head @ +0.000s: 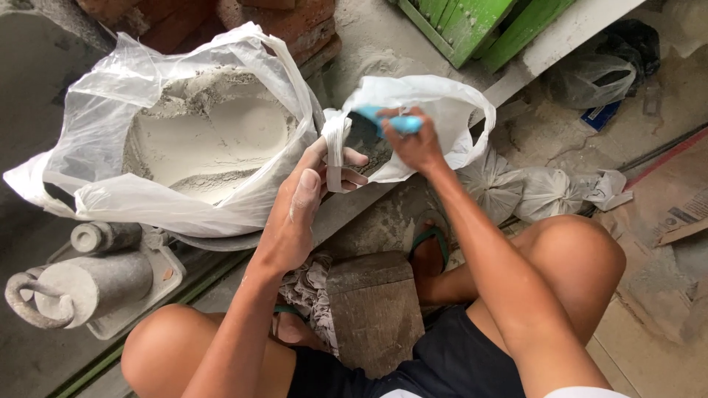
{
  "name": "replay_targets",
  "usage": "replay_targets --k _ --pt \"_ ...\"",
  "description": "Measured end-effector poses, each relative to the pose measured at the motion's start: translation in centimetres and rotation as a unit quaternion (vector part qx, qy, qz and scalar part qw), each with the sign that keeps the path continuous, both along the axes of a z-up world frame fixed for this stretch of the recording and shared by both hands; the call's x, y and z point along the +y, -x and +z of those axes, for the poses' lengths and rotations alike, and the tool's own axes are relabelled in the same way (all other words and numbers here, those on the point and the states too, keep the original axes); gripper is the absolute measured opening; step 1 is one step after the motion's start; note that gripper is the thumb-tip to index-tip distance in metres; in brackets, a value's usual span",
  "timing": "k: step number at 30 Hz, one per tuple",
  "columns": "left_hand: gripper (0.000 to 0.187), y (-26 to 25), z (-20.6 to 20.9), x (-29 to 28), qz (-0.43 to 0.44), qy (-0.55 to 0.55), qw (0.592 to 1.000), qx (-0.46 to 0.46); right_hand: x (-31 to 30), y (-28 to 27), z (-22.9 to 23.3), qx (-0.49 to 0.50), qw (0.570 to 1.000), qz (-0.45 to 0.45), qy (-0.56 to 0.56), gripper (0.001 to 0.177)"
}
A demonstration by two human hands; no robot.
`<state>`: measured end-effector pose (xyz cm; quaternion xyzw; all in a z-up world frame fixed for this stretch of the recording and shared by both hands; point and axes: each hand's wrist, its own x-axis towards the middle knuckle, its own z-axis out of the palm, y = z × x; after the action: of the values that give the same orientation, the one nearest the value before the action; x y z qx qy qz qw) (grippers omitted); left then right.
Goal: Transferring grey powdery material from a large bag to a smaller bag using a blue plastic scoop.
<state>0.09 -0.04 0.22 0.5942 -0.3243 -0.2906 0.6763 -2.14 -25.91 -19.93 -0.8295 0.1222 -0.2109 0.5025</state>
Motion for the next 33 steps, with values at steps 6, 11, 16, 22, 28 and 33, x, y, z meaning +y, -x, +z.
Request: replay_targets --k 6,11,16,22,28,33 --pt "0.083 0.0 -0.8 0.0 0.004 0.005 1.000 0.005 2.4 0.0 -0.9 -0.019 0.969 0.148 0.198 0.019" --pt "0.084 0.0 -0.7 -0.2 0.000 0.000 1.000 -0.001 5.1 -0.8 0.4 -0.007 0.998 0.033 0.053 0.019" --pt "0.086 0.0 0.0 -0.2 -0.001 -0.014 1.000 -0.013 6.0 -0.8 0.5 -0.015 0.991 -0.101 0.090 0.018" --pt "0.085 0.2 0.0 -0.2 -0.006 -0.012 1.000 -0.027 3.9 -1.1 -1.8 0.111 0.969 -0.217 -0.033 0.026" --pt "0.083 0.3 -0.2 -0.9 -0.019 -0.032 0.998 -0.043 3.1 -1.1 -3.3 0.101 0.963 -0.233 -0.085 0.028" --pt "0.081 0.2 0.1 -1.0 0.007 -0.026 0.999 -0.031 1.7 0.2 -4.1 0.064 0.916 -0.275 -0.286 0.024"
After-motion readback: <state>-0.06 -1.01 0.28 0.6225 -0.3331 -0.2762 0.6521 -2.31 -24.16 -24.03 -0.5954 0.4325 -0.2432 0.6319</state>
